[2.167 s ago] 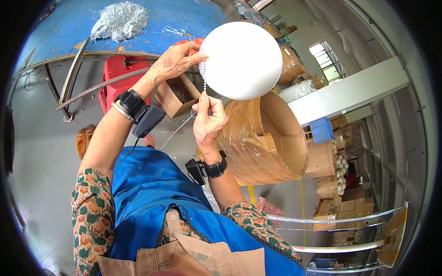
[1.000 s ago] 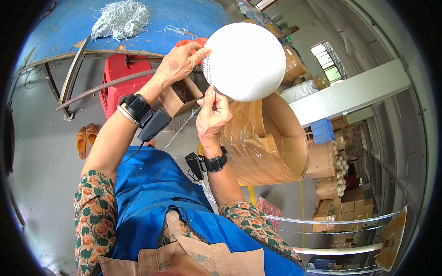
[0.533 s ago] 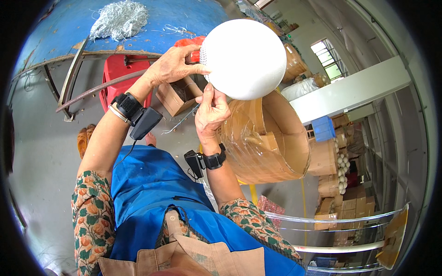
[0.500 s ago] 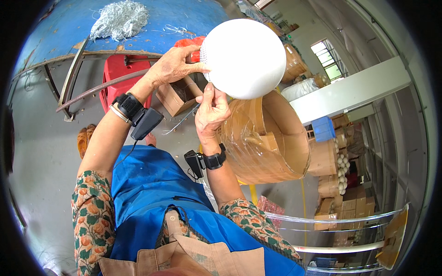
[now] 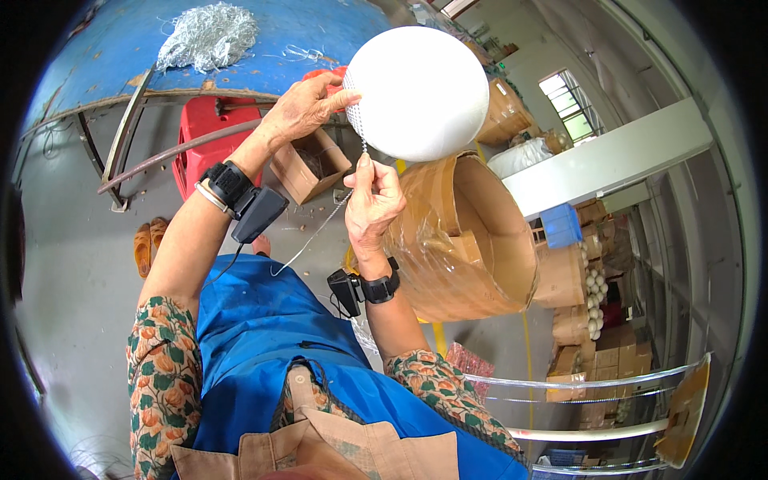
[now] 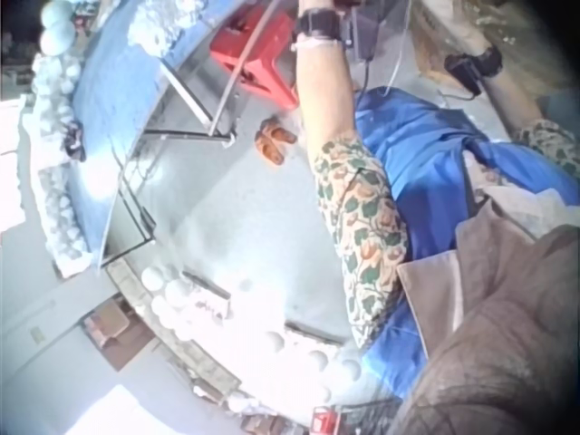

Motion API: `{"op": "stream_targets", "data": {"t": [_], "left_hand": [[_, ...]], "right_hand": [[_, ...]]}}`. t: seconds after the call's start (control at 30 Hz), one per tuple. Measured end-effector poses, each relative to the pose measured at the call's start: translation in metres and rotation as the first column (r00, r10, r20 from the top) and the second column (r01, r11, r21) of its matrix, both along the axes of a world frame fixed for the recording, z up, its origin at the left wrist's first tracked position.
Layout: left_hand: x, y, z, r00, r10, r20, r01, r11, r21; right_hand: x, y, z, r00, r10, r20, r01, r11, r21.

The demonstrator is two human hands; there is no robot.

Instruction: Thread electrical wires through a white hemispherical light fixture cover and assemble components.

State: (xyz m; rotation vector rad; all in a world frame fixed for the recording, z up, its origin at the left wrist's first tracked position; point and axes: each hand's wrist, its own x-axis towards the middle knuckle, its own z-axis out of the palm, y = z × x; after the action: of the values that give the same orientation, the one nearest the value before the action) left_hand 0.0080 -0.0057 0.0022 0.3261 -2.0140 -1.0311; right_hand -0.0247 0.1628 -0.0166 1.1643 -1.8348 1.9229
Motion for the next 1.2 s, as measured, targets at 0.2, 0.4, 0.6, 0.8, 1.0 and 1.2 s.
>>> {"op": "stream_targets", "data": {"t": [0.2,0.4,0.6,0.8,1.0,1.2], "left_hand": [[0.004,0.01,0.005,0.997,0.082,0.0,-0.082,0.997,0.016],[0.004,0.008,-0.001,0.99,0.12,-0.077,-0.125,0.99,-0.058],[-0.002,0.007,-0.003,0.996,0.077,-0.049,-0.076,0.997,0.022],[-0.007,0.002,-0.004,0.999,0.032,-0.043,-0.031,0.999,0.004],[0.003,0.001,-0.003,0.983,-0.176,-0.048,0.182,0.962,0.202],[-0.001,0.003,-0.006,0.998,0.064,-0.019,-0.066,0.986,-0.151]], "right_hand": [[-0.008,-0.009,-0.005,1.0,-0.022,0.012,0.023,0.999,-0.032],[-0.008,-0.007,-0.007,1.0,-0.021,-0.001,0.021,1.0,0.005],[-0.013,-0.014,-0.003,0.999,-0.025,-0.022,0.025,0.999,-0.022],[-0.016,-0.018,-0.002,0.999,-0.037,-0.011,0.036,0.999,-0.026],[-0.012,-0.018,-0.001,0.998,-0.049,0.05,0.05,0.999,-0.012],[-0.013,-0.013,0.006,1.0,0.017,0.019,-0.016,0.999,-0.05]]}}
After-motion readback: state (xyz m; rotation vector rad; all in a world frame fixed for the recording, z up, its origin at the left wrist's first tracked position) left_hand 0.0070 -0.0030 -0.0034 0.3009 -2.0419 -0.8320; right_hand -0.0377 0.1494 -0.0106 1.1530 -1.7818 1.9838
